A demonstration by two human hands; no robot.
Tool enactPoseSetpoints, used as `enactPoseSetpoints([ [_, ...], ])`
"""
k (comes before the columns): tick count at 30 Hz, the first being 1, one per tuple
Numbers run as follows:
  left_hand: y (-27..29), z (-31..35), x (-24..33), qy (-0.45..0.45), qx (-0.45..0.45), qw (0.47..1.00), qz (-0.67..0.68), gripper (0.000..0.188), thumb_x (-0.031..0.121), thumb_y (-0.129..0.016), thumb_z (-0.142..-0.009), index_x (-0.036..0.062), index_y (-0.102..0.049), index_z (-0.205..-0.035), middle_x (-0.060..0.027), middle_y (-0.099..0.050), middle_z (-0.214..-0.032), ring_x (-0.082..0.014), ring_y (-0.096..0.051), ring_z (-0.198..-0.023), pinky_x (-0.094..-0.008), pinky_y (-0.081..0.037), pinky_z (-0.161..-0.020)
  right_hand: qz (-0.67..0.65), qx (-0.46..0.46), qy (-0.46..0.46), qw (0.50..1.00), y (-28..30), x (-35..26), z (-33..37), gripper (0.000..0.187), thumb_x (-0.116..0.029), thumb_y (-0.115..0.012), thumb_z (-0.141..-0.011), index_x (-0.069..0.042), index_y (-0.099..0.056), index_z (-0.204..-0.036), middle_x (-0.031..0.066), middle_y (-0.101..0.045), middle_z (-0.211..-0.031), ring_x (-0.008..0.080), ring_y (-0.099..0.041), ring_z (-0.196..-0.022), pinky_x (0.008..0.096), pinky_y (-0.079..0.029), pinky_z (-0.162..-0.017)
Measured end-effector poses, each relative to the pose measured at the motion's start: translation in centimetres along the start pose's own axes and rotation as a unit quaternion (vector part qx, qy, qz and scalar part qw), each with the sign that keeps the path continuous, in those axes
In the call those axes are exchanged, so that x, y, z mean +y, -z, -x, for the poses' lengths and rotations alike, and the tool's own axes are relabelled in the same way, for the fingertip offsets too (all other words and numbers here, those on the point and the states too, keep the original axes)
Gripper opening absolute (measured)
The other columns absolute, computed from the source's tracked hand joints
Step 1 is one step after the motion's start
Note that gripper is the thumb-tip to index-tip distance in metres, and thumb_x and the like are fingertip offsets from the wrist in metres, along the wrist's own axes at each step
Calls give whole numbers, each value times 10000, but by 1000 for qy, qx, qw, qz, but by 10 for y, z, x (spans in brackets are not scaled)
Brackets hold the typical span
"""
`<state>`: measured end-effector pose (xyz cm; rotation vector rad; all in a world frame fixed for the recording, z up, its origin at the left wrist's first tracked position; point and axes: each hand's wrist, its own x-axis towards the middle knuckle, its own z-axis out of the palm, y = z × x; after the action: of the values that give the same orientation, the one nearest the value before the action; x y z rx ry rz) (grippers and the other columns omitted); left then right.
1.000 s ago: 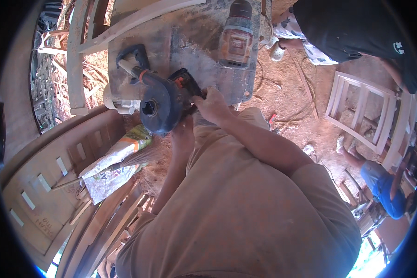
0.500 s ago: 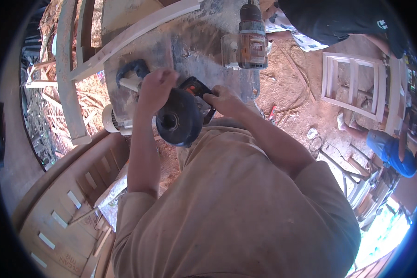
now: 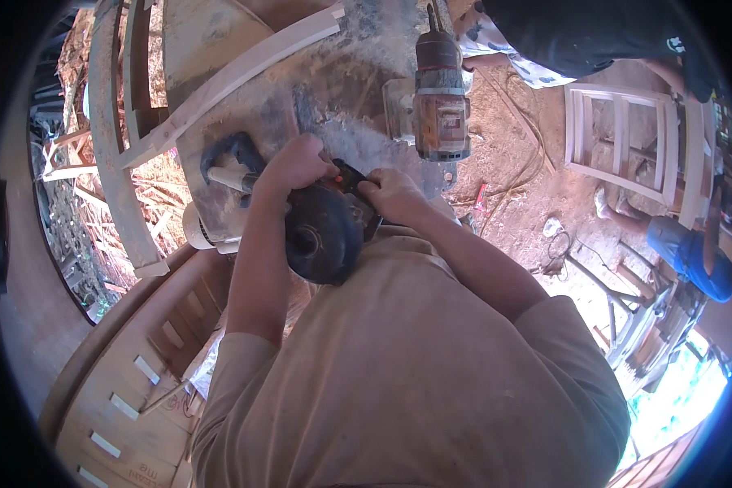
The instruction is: Assembling and finishing wooden furniture frames using an orbital sander and a power drill.
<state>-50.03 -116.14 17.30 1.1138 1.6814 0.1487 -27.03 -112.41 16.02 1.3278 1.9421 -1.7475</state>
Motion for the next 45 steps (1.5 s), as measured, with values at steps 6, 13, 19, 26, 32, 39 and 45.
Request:
enactPoseSetpoints([
  [6,2,-6,2,-5,-29,999,45,243,152,-762,-764,-68,-696,-845,-175,-751,-858,-259,-736,-807,-362,-546,-741,-34,37,-21,999,-3,3,-7,391,-334,-646,-894,42,-716,-977,196,-698,-833,286,-692,-793,411,-517,-736],
  [13,7,-13,1,-34,-35,998,31,244,168,-703,-829,-74,-697,-864,-180,-745,-862,-273,-736,-817,-380,-550,-750,-81,7,-117,990,0,11,-22,374,-332,-693,-875,35,-728,-936,87,-677,-771,154,-627,-684,327,-491,-626],
  [19,7,-16,0,-2,-48,994,96,238,144,-654,-854,-90,-696,-873,-188,-735,-827,-253,-731,-765,-395,-548,-730,-80,-13,-160,984,-1,0,-27,386,-340,-687,-854,33,-726,-948,97,-680,-778,175,-637,-718,337,-494,-657],
  [26,0,-27,-17,-43,-40,993,103,247,155,-646,-874,-83,-707,-901,-183,-727,-798,-236,-718,-735,-348,-531,-693,4,9,-98,995,3,-10,-21,423,-317,-661,-824,44,-704,-1040,245,-708,-975,350,-686,-923,434,-511,-828],
  [32,10,-37,-29,-96,21,974,205,230,164,-679,-888,-58,-724,-926,-113,-717,-759,-164,-682,-720,-306,-521,-695,129,208,53,968,-2,-26,-1,264,-230,-734,-827,3,-707,-948,168,-655,-888,339,-659,-892,438,-521,-810],
  [39,10,-37,-26,-111,-32,979,168,198,165,-692,-885,-26,-727,-928,-89,-718,-783,-160,-681,-747,-310,-520,-709,223,146,98,959,-2,-27,5,153,-182,-744,-831,-40,-713,-880,97,-620,-845,309,-632,-819,430,-516,-752],
  [45,6,-39,-26,-169,-12,981,90,179,139,-675,-869,-30,-702,-922,-200,-700,-849,-318,-702,-783,-376,-522,-733,264,167,160,937,-14,-15,-12,113,-145,-722,-824,-58,-655,-850,99,-593,-806,308,-629,-794,430,-517,-753],
])
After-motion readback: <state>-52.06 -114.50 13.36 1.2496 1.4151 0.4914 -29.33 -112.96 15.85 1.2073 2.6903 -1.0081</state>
